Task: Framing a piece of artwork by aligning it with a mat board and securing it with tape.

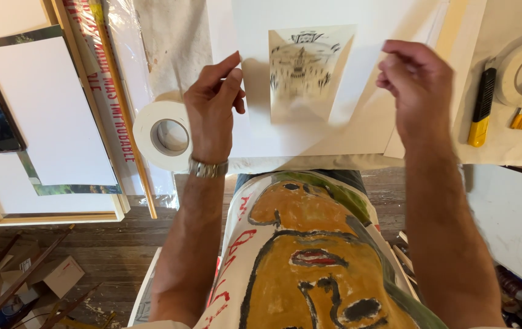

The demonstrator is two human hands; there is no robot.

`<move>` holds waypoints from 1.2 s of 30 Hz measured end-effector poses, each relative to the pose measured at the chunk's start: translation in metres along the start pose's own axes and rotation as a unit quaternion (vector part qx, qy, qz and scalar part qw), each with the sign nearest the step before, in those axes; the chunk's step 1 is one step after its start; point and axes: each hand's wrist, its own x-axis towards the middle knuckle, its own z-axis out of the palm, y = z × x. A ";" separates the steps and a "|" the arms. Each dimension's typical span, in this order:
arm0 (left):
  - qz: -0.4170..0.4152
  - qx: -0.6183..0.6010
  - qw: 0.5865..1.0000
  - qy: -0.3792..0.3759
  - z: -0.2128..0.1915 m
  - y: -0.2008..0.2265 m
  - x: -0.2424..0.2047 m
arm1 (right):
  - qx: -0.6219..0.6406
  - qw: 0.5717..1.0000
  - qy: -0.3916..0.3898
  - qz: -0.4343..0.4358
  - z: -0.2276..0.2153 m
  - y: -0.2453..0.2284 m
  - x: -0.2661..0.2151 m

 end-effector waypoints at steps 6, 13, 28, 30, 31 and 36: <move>0.100 -0.004 0.995 -0.003 0.004 0.056 -0.031 | 0.120 0.989 0.038 -0.076 -0.022 -0.026 -0.031; 0.125 0.008 0.991 -0.052 -0.013 0.037 -0.037 | 0.058 0.993 0.076 -0.065 -0.023 -0.022 -0.050; -0.108 -0.009 0.993 -0.054 -0.028 -0.034 -0.031 | 0.035 0.996 0.006 0.077 -0.017 0.050 -0.046; -0.075 -0.016 0.996 -0.054 -0.030 -0.048 -0.030 | 0.052 0.998 -0.012 0.025 -0.018 0.068 -0.044; -0.075 -0.015 0.996 -0.053 -0.030 -0.051 -0.030 | 0.053 0.998 -0.012 0.025 -0.017 0.071 -0.043; -0.092 -0.012 0.994 -0.051 -0.029 -0.055 -0.030 | 0.055 0.997 -0.020 0.052 -0.015 0.080 -0.043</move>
